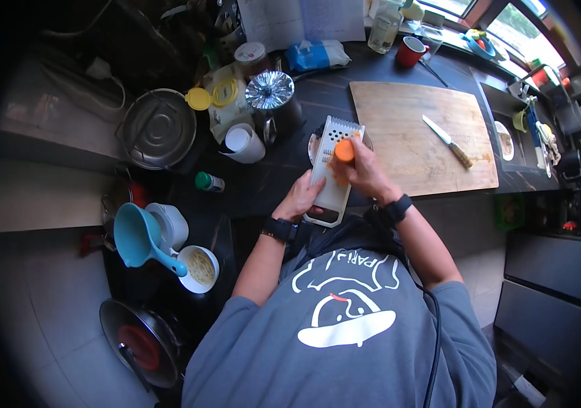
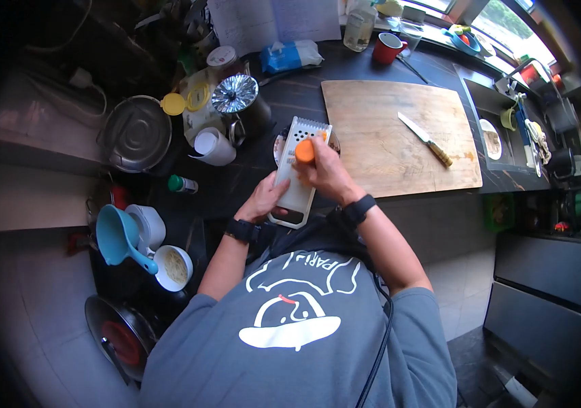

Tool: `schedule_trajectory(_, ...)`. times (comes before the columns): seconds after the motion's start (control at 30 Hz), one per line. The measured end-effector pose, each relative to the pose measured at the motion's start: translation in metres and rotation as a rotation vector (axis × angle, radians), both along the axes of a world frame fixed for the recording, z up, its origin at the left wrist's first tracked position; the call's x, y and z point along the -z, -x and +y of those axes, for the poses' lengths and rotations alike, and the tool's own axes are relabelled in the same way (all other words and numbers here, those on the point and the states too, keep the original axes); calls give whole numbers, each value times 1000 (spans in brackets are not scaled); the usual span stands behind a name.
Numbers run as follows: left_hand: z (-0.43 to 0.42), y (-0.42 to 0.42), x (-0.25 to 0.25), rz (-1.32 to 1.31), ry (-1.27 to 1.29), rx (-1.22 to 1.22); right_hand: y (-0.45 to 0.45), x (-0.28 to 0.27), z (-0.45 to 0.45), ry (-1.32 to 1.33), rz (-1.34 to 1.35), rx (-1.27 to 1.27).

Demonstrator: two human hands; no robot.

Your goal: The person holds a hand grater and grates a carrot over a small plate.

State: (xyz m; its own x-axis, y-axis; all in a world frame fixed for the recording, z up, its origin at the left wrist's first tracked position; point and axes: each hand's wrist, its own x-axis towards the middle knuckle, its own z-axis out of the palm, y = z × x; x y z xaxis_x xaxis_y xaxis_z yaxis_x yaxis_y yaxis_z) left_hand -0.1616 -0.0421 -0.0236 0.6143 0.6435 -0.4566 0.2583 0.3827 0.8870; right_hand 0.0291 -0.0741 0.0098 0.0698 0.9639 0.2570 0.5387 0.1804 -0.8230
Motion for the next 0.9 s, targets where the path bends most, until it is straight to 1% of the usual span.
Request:
schedule_trajectory(0.07,-1,0,-1,-11,8,-12,-8,3,14,38,2,61)
schedule_trajectory(0.1,-1,0,-1,-24,10,-20,-9,4,20,86,100,86)
schedule_trajectory(0.2,-2,1,0,-27,26,-10,-17,0,25,148,168,139)
schedule_trajectory(0.27,-1,1,-1,-20,21,-7,-11,-3,9,164,147,103)
schedule_trajectory(0.33,0,-1,0,-17,20,-9,-6,-1,-1,3,29,14)
schedule_trajectory(0.37,1,0,3,-26,18,7,-6,-1,-2,-6,22,50)
schedule_trajectory(0.4,0,2,5,-31,18,24,-8,2,2,0,25,44)
schedule_trajectory(0.47,-1,3,0,-12,30,18,-17,10,21,78,126,144)
schedule_trajectory(0.5,-2,2,-2,1,40,16,-19,5,25,72,148,138)
schedule_trajectory(0.53,-2,2,-2,1,39,15,-18,1,23,71,148,136)
schedule_trajectory(0.6,-1,1,-2,-6,36,23,-13,-9,10,166,31,69)
schedule_trajectory(0.63,0,1,-3,-10,37,22,-9,-4,2,70,64,17)
schedule_trajectory(0.67,1,1,-5,-15,19,24,-8,-1,-3,99,59,-6)
schedule_trajectory(0.73,-1,2,-7,-14,11,21,-5,0,-1,26,92,59)
schedule_trajectory(0.77,-1,3,-8,-12,26,28,-8,4,5,32,97,58)
schedule_trajectory(0.83,-1,3,-6,-9,36,36,-19,6,24,82,106,139)
schedule_trajectory(0.9,0,3,-2,-14,57,28,-19,2,23,116,91,111)
